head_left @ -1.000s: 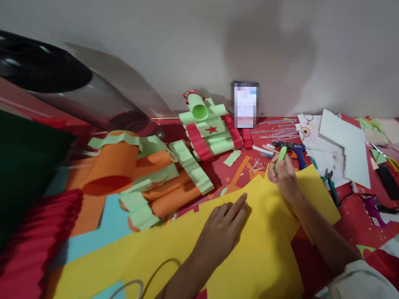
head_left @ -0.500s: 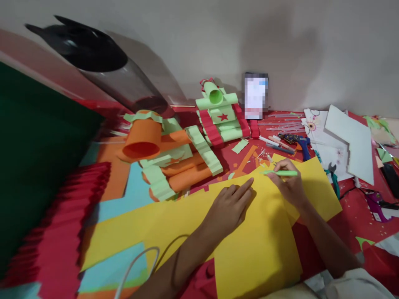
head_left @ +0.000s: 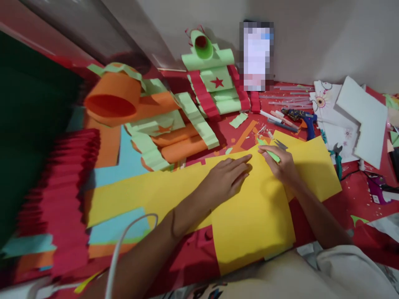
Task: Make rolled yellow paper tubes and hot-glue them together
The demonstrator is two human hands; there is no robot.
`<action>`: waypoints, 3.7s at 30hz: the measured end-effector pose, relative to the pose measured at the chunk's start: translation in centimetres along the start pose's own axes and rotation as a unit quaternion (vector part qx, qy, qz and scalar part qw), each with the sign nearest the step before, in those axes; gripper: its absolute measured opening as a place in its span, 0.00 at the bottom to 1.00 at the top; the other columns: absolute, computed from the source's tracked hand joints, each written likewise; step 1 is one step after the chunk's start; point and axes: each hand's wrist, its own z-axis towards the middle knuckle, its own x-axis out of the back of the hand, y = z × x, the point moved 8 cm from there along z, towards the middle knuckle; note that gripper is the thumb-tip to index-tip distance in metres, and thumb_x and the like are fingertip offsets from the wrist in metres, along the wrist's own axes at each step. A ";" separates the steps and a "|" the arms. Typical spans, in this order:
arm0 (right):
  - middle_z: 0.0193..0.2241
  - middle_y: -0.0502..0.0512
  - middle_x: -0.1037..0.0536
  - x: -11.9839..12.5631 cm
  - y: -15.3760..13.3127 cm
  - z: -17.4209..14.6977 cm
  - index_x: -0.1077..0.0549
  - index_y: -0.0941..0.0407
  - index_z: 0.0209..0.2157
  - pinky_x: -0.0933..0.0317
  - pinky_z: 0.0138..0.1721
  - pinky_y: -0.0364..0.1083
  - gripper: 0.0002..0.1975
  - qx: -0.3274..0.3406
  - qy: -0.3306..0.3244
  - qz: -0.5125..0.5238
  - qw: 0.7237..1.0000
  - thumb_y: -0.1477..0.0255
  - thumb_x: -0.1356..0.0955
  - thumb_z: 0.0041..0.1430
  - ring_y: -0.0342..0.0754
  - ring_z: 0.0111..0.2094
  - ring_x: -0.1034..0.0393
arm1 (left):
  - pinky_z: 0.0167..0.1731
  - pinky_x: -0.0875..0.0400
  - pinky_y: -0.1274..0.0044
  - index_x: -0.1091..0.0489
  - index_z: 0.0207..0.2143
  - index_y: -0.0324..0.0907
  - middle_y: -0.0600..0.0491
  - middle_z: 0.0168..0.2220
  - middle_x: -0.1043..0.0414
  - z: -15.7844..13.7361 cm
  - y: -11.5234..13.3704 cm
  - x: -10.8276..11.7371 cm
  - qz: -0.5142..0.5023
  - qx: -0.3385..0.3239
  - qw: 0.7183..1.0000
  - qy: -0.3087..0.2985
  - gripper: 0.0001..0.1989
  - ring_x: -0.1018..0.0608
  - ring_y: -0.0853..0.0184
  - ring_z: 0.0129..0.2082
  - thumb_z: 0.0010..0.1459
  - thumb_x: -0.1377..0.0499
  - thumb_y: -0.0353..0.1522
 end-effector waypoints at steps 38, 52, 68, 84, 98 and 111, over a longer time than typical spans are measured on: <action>0.41 0.56 0.14 -0.2 2.6 -0.4 0.18 0.51 0.44 0.23 0.44 0.50 0.11 -0.091 0.021 0.047 0.995 0.61 0.28 0.65 0.53 0.41 0.17 | 0.51 0.28 0.62 0.26 0.53 0.41 0.41 0.68 0.29 0.1 1.0 -0.4 0.088 -0.045 0.995 -0.007 0.15 0.21 0.55 0.49 0.74 0.50 0.32; 0.31 0.53 0.15 -0.2 2.7 -0.3 0.20 0.52 0.39 0.27 0.33 0.47 0.08 -0.106 0.012 0.055 0.993 0.63 0.28 0.63 0.50 0.31 0.20 | 0.50 0.27 0.61 0.25 0.52 0.41 0.39 0.66 0.27 0.1 0.8 -0.4 0.077 -0.033 0.996 -0.011 0.14 0.21 0.54 0.50 0.74 0.49 0.32; 0.26 0.50 0.21 -0.2 2.9 -0.4 0.23 0.53 0.33 0.35 0.28 0.45 0.07 -0.118 0.008 0.069 0.991 0.65 0.28 0.62 0.46 0.26 0.28 | 0.49 0.26 0.62 0.26 0.53 0.39 0.39 0.65 0.27 0.0 0.8 -0.4 0.087 -0.029 0.996 -0.013 0.14 0.20 0.53 0.53 0.74 0.49 0.33; 0.25 0.50 0.25 -0.3 2.7 -0.3 0.25 0.53 0.30 0.41 0.27 0.44 0.08 -0.124 -0.012 0.069 0.990 0.66 0.29 0.61 0.45 0.26 0.33 | 0.50 0.25 0.64 0.25 0.54 0.42 0.42 0.63 0.25 -0.2 1.2 -0.1 0.128 -0.066 0.990 0.010 0.14 0.19 0.55 0.53 0.73 0.47 0.31; 0.22 0.48 0.29 -0.6 2.8 -0.3 0.27 0.53 0.28 0.44 0.26 0.44 0.07 -0.130 -0.033 0.081 0.988 0.67 0.29 0.59 0.44 0.24 0.37 | 0.46 0.26 0.66 0.25 0.54 0.43 0.43 0.62 0.24 -0.2 1.4 0.2 0.138 -0.067 0.988 0.022 0.13 0.20 0.57 0.48 0.74 0.47 0.31; 0.31 0.51 0.19 0.2 2.6 -2.5 0.20 0.52 0.40 0.33 0.30 0.44 0.11 -0.151 -0.062 0.099 0.982 0.60 0.27 0.63 0.46 0.29 0.25 | 0.37 0.28 0.70 0.25 0.50 0.43 0.48 0.51 0.19 -0.2 2.5 0.6 0.163 -0.082 0.982 0.043 0.13 0.19 0.62 0.40 0.77 0.49 0.33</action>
